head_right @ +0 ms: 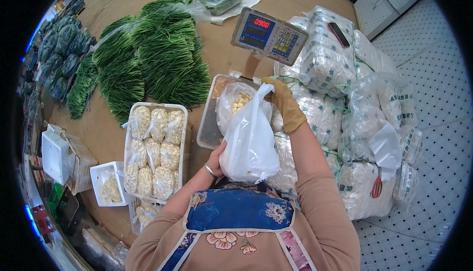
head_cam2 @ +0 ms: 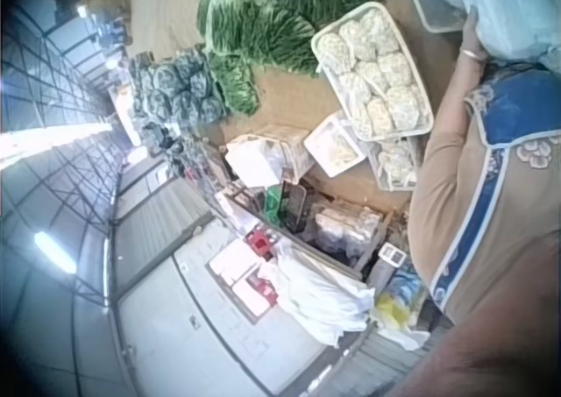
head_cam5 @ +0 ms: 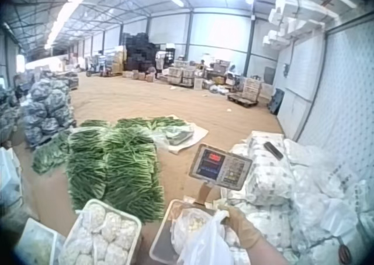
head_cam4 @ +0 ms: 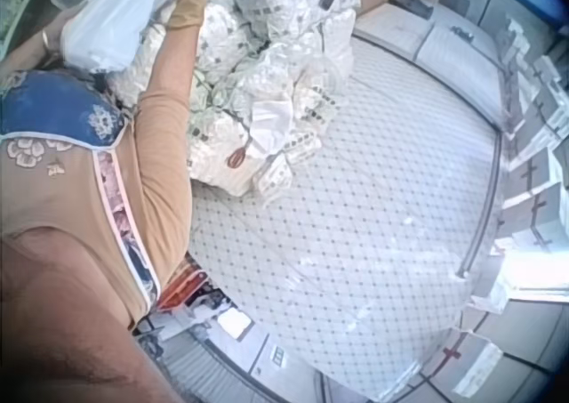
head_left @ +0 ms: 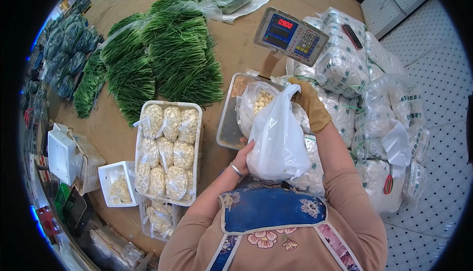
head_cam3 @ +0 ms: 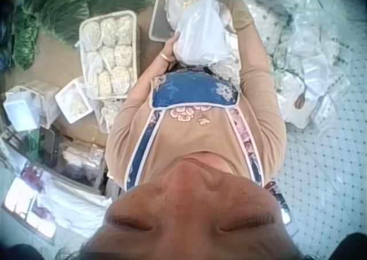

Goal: The person repeatedly scoops garlic cloves from a large sack into a plastic bag, places the bag on a digital scale, adjusts the quantity, ties the bag, and sets it aside. This cycle is repeated multiple times.

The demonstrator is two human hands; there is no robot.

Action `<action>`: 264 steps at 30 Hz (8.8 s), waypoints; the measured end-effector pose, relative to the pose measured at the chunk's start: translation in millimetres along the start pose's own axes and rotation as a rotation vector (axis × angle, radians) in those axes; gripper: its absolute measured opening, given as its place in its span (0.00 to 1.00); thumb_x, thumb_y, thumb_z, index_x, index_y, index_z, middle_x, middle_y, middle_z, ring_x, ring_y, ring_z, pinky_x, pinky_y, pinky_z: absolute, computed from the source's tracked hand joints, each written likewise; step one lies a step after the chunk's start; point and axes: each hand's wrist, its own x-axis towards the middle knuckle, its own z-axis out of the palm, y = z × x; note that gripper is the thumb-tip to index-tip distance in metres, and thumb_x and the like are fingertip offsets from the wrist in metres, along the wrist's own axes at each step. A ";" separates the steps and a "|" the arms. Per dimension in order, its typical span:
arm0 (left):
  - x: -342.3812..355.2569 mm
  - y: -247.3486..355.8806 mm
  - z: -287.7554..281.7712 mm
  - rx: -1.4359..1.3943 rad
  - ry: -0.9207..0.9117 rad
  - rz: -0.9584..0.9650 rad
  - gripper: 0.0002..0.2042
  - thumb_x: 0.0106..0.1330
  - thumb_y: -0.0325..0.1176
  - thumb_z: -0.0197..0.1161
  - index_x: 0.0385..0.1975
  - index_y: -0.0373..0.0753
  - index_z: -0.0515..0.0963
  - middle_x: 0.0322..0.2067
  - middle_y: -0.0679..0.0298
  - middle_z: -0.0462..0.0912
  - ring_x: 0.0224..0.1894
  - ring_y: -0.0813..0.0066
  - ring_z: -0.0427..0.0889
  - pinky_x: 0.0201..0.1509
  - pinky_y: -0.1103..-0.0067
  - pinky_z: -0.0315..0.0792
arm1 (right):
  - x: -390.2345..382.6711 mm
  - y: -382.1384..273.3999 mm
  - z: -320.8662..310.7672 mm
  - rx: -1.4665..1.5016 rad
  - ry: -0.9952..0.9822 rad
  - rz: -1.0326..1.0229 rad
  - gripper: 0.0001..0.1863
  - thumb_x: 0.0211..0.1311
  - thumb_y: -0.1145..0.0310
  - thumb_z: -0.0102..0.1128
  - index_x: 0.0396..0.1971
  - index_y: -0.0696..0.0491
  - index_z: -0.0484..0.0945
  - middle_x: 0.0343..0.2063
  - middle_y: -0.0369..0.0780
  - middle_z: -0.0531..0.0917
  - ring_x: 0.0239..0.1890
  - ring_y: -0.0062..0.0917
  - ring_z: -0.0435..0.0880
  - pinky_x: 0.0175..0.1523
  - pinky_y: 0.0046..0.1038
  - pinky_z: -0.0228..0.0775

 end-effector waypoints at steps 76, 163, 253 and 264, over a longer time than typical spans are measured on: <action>93.8 54.7 -41.5 1.379 0.691 0.683 0.19 0.47 0.38 0.63 0.34 0.34 0.68 0.31 0.58 0.72 0.31 0.72 0.72 0.34 0.79 0.68 | -321.0 -15.0 -201.9 -1.147 0.852 -0.221 0.17 0.49 0.62 0.55 0.33 0.59 0.73 0.27 0.44 0.76 0.31 0.30 0.74 0.37 0.27 0.63; 86.4 72.7 9.6 2.164 0.738 0.905 0.18 0.41 0.40 0.64 0.28 0.35 0.68 0.28 0.57 0.67 0.35 0.62 0.67 0.39 0.70 0.61 | -79.4 98.4 9.6 -1.372 0.544 -0.742 0.37 0.41 0.49 0.57 0.46 0.62 0.64 0.45 0.52 0.67 0.52 0.41 0.62 0.56 0.32 0.54; 25.8 121.7 53.0 0.980 -0.175 0.565 0.12 0.56 0.24 0.52 0.40 0.38 0.65 0.34 0.64 0.73 0.38 0.76 0.71 0.46 0.78 0.65 | -144.2 3.7 37.5 -1.153 0.070 -1.198 0.08 0.39 0.75 0.56 0.25 0.52 0.73 0.26 0.39 0.73 0.34 0.33 0.72 0.41 0.30 0.62; 57.7 99.8 26.4 1.459 -0.034 0.437 0.19 0.58 0.28 0.51 0.50 0.38 0.61 0.36 0.61 0.74 0.30 0.80 0.69 0.36 0.84 0.65 | -132.3 11.2 17.6 -1.178 0.270 -0.823 0.21 0.47 0.67 0.56 0.42 0.58 0.66 0.37 0.47 0.72 0.44 0.38 0.69 0.48 0.33 0.60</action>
